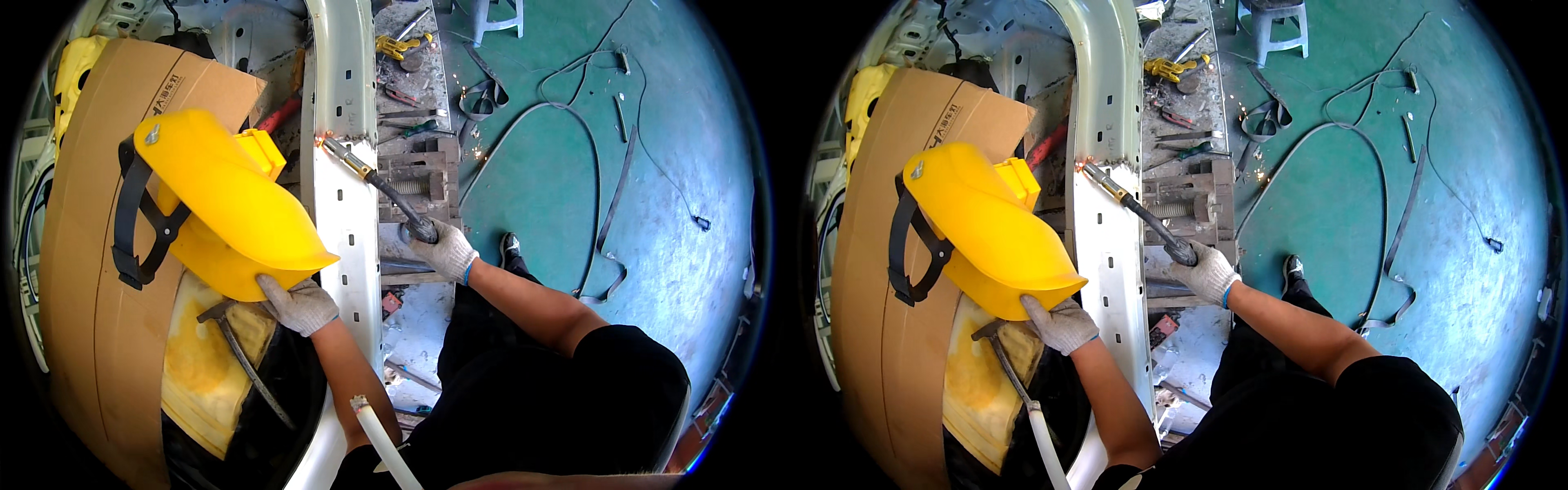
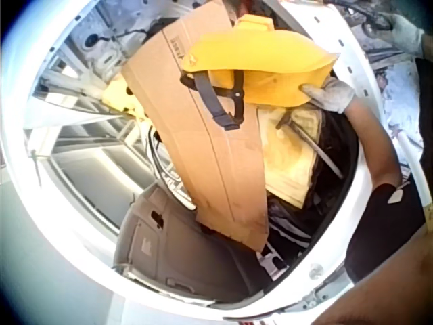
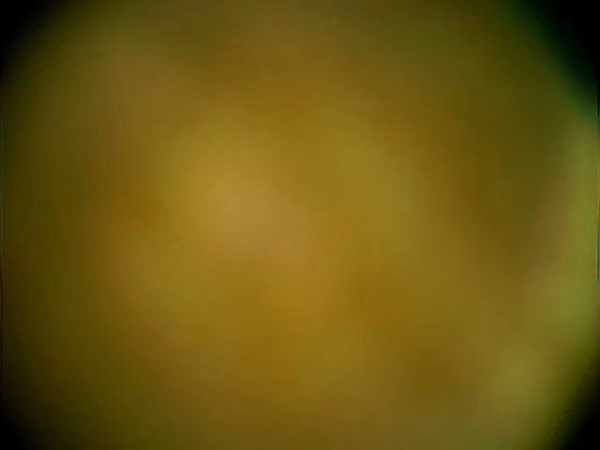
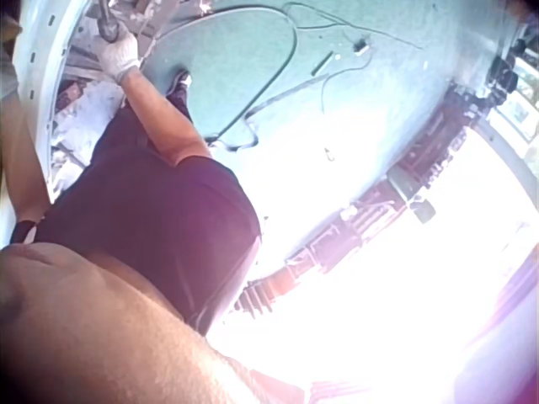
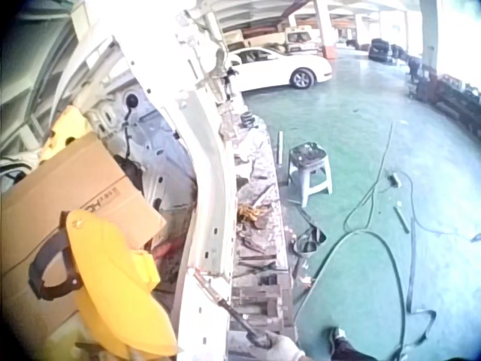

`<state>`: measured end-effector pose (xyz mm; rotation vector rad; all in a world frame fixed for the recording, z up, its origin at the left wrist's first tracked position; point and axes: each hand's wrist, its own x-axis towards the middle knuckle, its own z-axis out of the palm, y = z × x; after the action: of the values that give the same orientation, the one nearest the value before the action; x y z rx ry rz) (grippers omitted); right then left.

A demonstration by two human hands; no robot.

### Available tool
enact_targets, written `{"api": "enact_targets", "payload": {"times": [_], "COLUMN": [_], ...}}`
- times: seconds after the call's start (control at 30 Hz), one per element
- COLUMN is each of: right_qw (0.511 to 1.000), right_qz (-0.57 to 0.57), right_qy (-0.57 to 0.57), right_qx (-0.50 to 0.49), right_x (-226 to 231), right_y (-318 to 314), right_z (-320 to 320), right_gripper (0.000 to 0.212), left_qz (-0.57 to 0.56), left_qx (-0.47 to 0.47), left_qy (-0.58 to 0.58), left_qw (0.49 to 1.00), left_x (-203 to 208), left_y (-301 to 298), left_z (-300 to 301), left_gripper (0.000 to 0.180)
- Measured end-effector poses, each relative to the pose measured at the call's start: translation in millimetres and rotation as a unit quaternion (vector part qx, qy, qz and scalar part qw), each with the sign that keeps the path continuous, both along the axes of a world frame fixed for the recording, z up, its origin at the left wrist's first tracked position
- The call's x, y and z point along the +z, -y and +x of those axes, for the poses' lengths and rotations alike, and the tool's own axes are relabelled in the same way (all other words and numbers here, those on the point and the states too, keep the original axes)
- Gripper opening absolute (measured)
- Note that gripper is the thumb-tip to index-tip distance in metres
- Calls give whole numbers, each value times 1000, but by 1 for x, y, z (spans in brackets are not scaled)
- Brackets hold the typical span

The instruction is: The person welds a white metal car frame using a welding torch and a yellow face shield for eye protection. They repeatedly weld along the frame's edge, pause to hammer the welds, and continue welding while holding the shield in front of their face.

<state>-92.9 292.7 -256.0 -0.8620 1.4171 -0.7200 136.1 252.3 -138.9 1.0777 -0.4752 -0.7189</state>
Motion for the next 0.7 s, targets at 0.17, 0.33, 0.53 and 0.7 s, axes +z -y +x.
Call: {"api": "enact_targets", "payload": {"times": [0.17, 0.33, 0.53, 0.7], "right_qw": [1000, 1000, 999, 999], "right_qz": [4, -3, -10, -38], "right_qy": [-5, -2, -10, 5], "right_qx": [9, 19, 30, 11], "right_x": [12, 13, 12, -11], "right_y": [4, 10, 10, 8], "right_z": [-6, -13, -12, -7], "right_gripper": [43, 39, 38, 38], "left_qz": [21, 12, 37, 39], "left_qx": [-10, -66, -88, -84], "left_qy": [23, 71, 112, 108], "left_qw": [999, 995, 989, 990], "left_x": [8, 8, 1, 2], "left_y": [-3, -5, -10, -9], "left_z": [-7, -12, -11, -11], "left_gripper": [58, 57, 56, 57]}}
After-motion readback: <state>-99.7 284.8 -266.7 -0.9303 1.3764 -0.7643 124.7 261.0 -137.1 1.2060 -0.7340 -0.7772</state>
